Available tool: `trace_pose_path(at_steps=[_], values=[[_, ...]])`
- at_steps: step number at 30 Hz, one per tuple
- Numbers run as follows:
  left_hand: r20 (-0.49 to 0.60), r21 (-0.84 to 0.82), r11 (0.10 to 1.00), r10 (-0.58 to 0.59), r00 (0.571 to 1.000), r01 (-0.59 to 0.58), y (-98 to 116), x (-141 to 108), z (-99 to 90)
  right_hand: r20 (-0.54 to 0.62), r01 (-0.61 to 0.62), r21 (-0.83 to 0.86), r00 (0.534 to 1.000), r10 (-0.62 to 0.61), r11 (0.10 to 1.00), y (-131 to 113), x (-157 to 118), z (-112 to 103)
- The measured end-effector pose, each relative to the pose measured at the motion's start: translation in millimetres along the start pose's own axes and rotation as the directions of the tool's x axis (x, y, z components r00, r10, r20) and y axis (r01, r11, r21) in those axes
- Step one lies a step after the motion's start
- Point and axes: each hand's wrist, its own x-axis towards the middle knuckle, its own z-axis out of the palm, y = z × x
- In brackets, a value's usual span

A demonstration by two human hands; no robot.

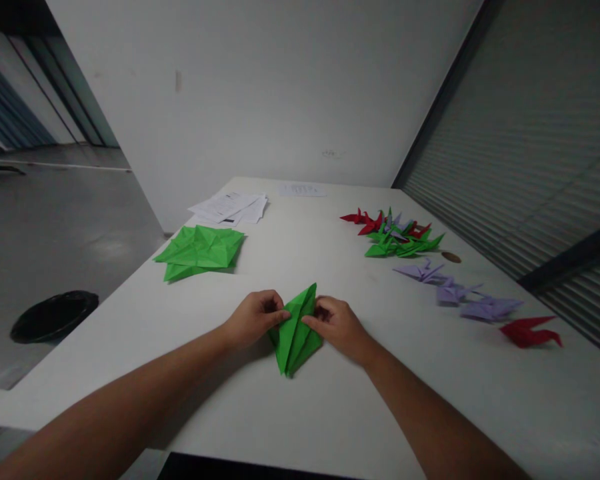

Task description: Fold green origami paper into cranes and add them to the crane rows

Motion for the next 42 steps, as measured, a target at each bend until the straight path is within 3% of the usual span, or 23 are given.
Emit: trace_pose_path(at_steps=[6,9,16,20,23,26,30,38,42], values=[[-0.058,-0.175,0.984,0.024,0.998,-0.034,1,0,1.3,0.075,-0.029,0.147,0.997,0.018,0.989,6,0,5],[-0.051,-0.231,0.973,0.013,0.999,-0.024,0,0,2.6,0.047,-0.026,0.23,0.999,0.016,0.973,6,0,9],[-0.099,-0.033,0.997,0.066,0.993,-0.07,-1,-1,2.4,0.026,-0.07,0.326,0.998,0.065,0.943,3,1,11],[-0.075,-0.108,0.978,0.173,0.982,-0.18,1,-1,2.7,0.034,-0.079,0.348,0.997,0.072,0.934,-1,1,10],[-0.003,-0.22,0.97,0.107,0.994,-0.105,2,-2,4.6,0.027,-0.074,0.345,0.997,0.069,0.936,-4,1,10],[0.015,-0.174,0.985,0.025,1.0,-0.022,-1,-3,5.8,0.015,-0.072,0.325,0.997,0.071,0.943,-5,0,10],[-0.007,-0.085,0.995,0.049,0.999,-0.049,-4,-3,5.5,0.032,-0.09,0.355,0.996,0.084,0.931,-5,-1,10],[-0.04,-0.107,0.991,0.073,0.996,-0.077,-2,-3,7.1,0.111,-0.186,0.414,0.982,0.153,0.891,-6,1,11],[-0.009,-0.068,0.991,0.113,0.994,-0.114,-2,-4,8.6,0.129,-0.212,0.352,0.976,0.177,0.912,-6,2,12]])
